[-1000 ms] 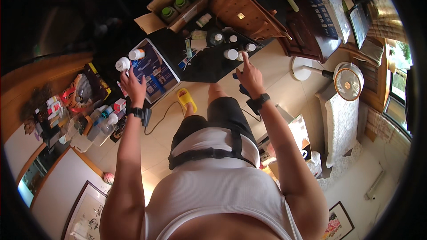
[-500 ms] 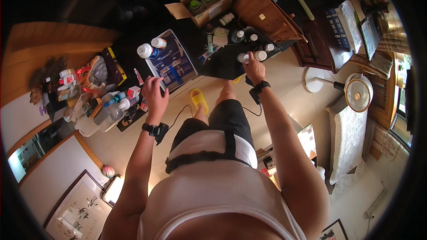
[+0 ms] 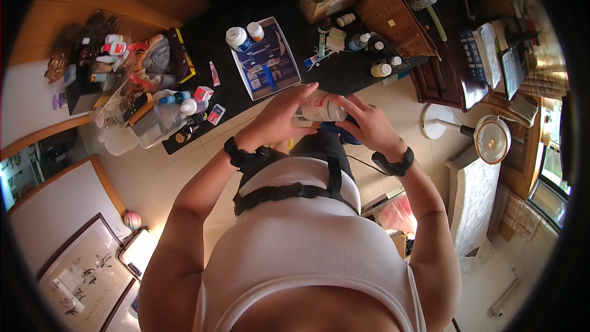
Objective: The person is organizing and inspecting various supplement and medication bottles, placing them into a white plastic tray.
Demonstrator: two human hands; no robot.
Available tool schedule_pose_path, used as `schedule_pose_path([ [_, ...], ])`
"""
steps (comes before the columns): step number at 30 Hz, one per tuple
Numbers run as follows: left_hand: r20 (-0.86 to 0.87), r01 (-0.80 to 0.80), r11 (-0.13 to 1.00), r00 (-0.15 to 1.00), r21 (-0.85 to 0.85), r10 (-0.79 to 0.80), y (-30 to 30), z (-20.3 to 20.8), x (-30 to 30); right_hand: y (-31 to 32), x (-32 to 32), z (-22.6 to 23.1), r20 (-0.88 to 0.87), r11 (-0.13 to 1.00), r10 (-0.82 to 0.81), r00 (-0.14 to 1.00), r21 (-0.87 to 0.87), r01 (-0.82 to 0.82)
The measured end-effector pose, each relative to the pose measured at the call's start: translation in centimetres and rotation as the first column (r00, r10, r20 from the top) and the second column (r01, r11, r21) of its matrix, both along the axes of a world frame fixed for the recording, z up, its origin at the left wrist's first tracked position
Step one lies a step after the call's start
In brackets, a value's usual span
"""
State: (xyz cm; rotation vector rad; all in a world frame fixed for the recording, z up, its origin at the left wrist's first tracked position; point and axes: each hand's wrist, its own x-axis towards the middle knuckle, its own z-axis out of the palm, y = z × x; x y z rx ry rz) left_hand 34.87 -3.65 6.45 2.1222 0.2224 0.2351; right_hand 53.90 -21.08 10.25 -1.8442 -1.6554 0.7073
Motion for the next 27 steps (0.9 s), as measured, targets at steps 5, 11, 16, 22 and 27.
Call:
schedule_pose_path([
  [5, 0.025, -0.074, 0.981, 0.996, -0.178, 0.080, -0.4, 1.0, -3.0, 2.1, -3.1, 1.4, -0.014, 0.998, 0.063, 0.998, -0.002, -0.063],
  [11, 0.044, -0.259, 0.950, 0.962, -0.176, 0.271, -0.3, 0.4, -6.7, 4.4, -6.5, 1.3, -0.110, 0.998, 0.058, 0.992, 0.042, -0.054],
  [16, 0.003, -0.332, 0.865, 0.933, -0.375, 0.359, -0.1, -1.3, -8.8, 6.0, -8.1, 1.0, -0.247, 0.994, -0.043, 0.968, 0.088, 0.066],
  [22, -0.115, -0.368, 0.589, 0.900, -0.720, 0.421, 0.7, -2.5, -9.5, 6.3, -7.6, -0.7, -0.095, 0.968, -0.219, 0.971, 0.103, 0.228],
  [27, -0.160, -0.314, 0.546, 0.937, -0.777, 0.311, 2.0, -1.8, -9.2, 8.1, -8.4, 1.5, -0.047, 0.882, -0.285, 0.958, 0.380, 0.280],
])
